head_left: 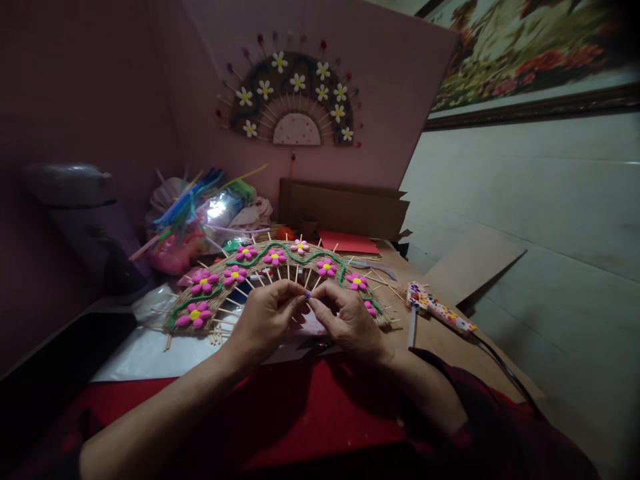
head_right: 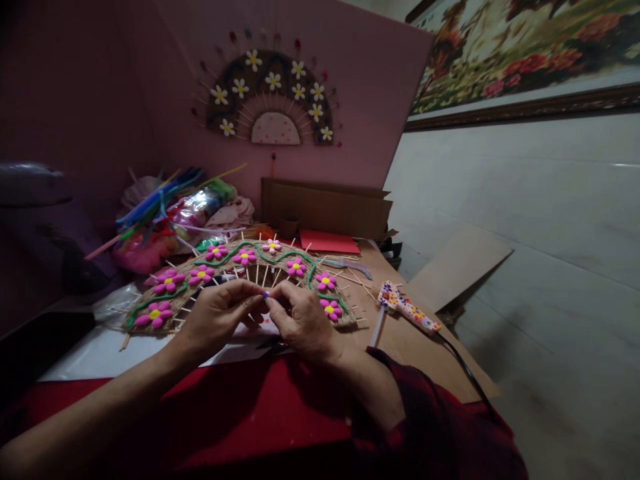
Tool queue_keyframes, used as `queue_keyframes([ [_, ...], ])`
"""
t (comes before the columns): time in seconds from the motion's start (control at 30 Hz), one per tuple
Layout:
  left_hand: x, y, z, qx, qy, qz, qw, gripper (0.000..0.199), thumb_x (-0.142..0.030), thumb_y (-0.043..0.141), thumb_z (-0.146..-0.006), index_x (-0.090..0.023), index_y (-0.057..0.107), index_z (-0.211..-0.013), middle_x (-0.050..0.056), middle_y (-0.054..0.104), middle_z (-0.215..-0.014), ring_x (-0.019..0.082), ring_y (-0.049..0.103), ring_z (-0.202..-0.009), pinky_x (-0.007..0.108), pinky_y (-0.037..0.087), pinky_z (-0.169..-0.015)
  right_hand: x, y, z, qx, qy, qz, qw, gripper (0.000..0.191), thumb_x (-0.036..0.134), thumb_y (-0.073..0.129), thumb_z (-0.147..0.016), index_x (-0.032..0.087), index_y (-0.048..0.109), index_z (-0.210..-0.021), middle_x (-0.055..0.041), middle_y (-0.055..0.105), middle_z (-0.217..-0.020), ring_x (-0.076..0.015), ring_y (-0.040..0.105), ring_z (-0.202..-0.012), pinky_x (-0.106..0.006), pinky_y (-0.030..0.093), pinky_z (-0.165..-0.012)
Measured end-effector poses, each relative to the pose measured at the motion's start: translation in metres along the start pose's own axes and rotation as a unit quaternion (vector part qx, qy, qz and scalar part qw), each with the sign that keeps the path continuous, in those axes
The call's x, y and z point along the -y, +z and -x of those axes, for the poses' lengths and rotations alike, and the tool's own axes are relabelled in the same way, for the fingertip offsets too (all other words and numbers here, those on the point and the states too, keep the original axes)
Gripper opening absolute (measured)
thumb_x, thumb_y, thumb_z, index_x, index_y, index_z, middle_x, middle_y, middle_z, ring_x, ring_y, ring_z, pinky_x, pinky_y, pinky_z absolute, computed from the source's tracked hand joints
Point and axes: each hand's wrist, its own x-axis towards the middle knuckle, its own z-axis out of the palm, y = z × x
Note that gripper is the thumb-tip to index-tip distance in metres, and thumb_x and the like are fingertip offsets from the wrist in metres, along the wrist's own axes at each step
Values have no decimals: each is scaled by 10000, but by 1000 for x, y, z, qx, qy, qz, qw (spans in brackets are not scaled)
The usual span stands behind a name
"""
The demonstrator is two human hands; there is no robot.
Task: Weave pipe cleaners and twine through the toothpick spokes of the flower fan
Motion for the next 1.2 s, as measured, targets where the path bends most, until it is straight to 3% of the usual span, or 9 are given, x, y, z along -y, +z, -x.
queue_keyframes([
  [0.1, 4, 1, 3, -23, 64, -102, 992, 132, -258, 530, -803, -150, 603, -783, 22, 644, -643, 107, 572, -527, 214, 441, -490, -1, 2, 1, 3, -1, 8, 1000, 116, 226, 488, -872, 175, 560, -796, 13, 551, -671, -106, 490, -590, -234, 360, -570],
  [0.23, 5, 10, 8, -88, 146, -241, 955, 107, -177, 478, -787, -163, 574, -745, 3, 607, -587, 111, 529, -508, 228, 387, -500, 1, 7, 2, -28, -1, 23, 999, 102, 181, 497, -825, 175, 521, -725, 32, 513, -618, -93, 455, -544, -222, 338, -541],
  [0.37, 3, 17, 8, -128, 181, -304, 927, 118, -159, 465, -787, -172, 565, -726, 1, 589, -574, 126, 525, -520, 243, 370, -519, 3, 9, 2, -74, -9, 36, 997, 118, 158, 492, -796, 182, 476, -682, 48, 457, -573, -82, 411, -506, -214, 313, -513],
  [0.67, 6, 2, 0, -36, 115, -166, 979, 145, -247, 503, -820, -178, 631, -812, -2, 627, -633, 107, 584, -569, 202, 446, -530, -4, 1, -2, -22, -24, 11, 999, 96, 182, 480, -853, 178, 534, -774, 27, 516, -647, -97, 467, -569, -221, 359, -558],
  [0.83, -1, 1, -1, -27, 18, -30, 999, 156, -298, 550, -787, -146, 584, -778, 14, 607, -612, 122, 574, -530, 225, 475, -468, -3, -1, -2, -29, -28, 0, 999, 142, 241, 481, -891, 173, 575, -809, 3, 556, -696, -108, 503, -617, -229, 376, -582],
  [0.93, -8, 2, 0, -33, -45, 53, 997, 191, -327, 565, -775, -136, 557, -770, 18, 607, -600, 120, 553, -492, 225, 461, -410, -3, 0, -2, -53, -19, 11, 998, 144, 249, 504, -883, 164, 585, -799, -2, 556, -683, -110, 495, -601, -234, 368, -567],
  [1.03, -12, 2, 0, -52, -62, 70, 994, 218, -346, 571, -772, -134, 542, -729, 26, 618, -603, 109, 535, -470, 215, 448, -393, -3, 2, -1, -66, -20, 23, 997, 148, 237, 512, -874, 162, 583, -770, 1, 545, -655, -110, 487, -584, -236, 366, -558],
  [1.2, -5, 3, 0, -64, -33, 20, 997, 212, -347, 545, -791, -147, 537, -719, 10, 604, -587, 100, 515, -450, 210, 430, -404, -5, 3, 1, -40, -82, 65, 994, 92, 159, 507, -852, 170, 590, -814, -8, 584, -697, -120, 533, -635, -232, 395, -600],
])
